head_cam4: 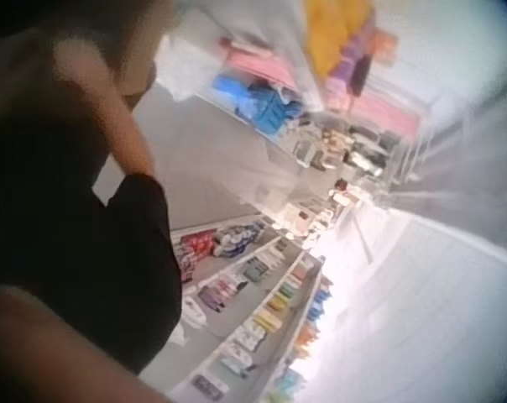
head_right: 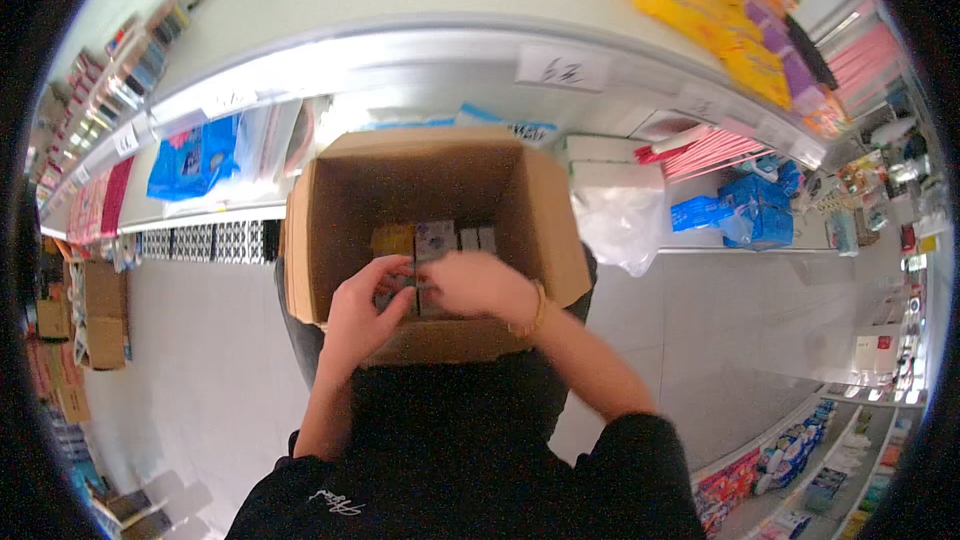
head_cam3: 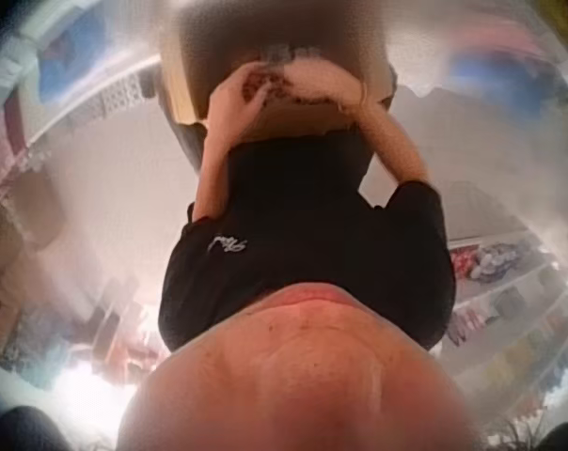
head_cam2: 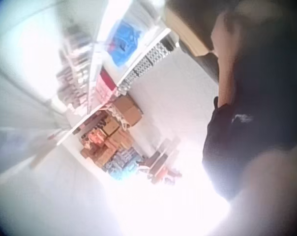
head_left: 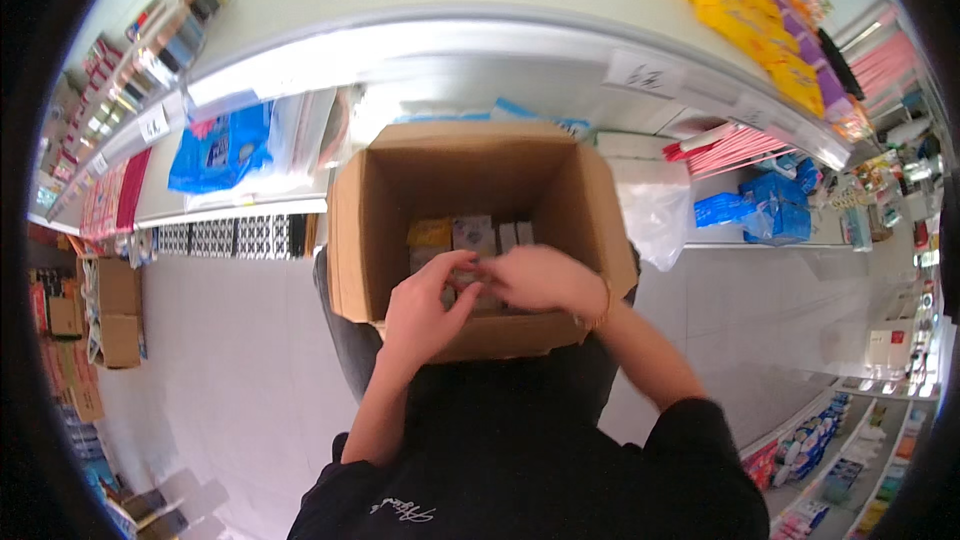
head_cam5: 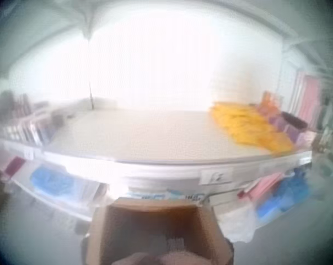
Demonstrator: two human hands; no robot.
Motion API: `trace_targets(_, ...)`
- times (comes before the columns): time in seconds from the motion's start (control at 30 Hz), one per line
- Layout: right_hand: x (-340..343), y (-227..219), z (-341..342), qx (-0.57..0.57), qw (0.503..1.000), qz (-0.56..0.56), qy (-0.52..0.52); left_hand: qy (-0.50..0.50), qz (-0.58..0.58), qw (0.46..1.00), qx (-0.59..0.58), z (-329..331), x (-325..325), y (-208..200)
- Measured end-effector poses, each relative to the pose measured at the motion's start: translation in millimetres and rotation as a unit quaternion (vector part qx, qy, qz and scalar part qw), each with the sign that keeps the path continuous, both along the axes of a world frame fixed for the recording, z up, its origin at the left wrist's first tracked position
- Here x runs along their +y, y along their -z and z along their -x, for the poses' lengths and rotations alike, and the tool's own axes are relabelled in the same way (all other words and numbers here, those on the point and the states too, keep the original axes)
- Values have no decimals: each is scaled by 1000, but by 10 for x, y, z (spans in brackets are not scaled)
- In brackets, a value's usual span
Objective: The person repeatedly takes yellow soap bars from a cardboard box and places them on a nearby shelf. The person handles the items one at a time, arranging them in rows on the shelf.
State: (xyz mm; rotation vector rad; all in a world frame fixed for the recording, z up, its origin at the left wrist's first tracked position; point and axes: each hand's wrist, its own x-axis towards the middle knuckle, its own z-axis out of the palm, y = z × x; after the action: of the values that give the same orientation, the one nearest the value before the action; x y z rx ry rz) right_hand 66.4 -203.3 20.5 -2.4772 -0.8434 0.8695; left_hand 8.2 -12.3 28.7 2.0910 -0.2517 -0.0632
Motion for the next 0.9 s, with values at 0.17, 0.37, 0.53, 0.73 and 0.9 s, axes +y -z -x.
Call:
trace_targets(0.17,-171,156,529,-29,982,-126,140,42,121,985,-119,-285,-380,-463)
trace_targets(0.37,-75,229,674,-144,946,-193,215,152,22,881,-448,-999,-998,-1464)
trace_targets(0.53,-180,311,640,-172,941,-189,221,221,57,942,-248,-1835,-1828,-2241)
trace_targets(0.73,-123,300,717,-199,931,-187,241,111,-94,964,-221,-2650,-2400,-2113)
trace_targets(0.9,-150,353,725,-220,922,-199,248,87,15,994,-60,-2706,-2483,-2102)
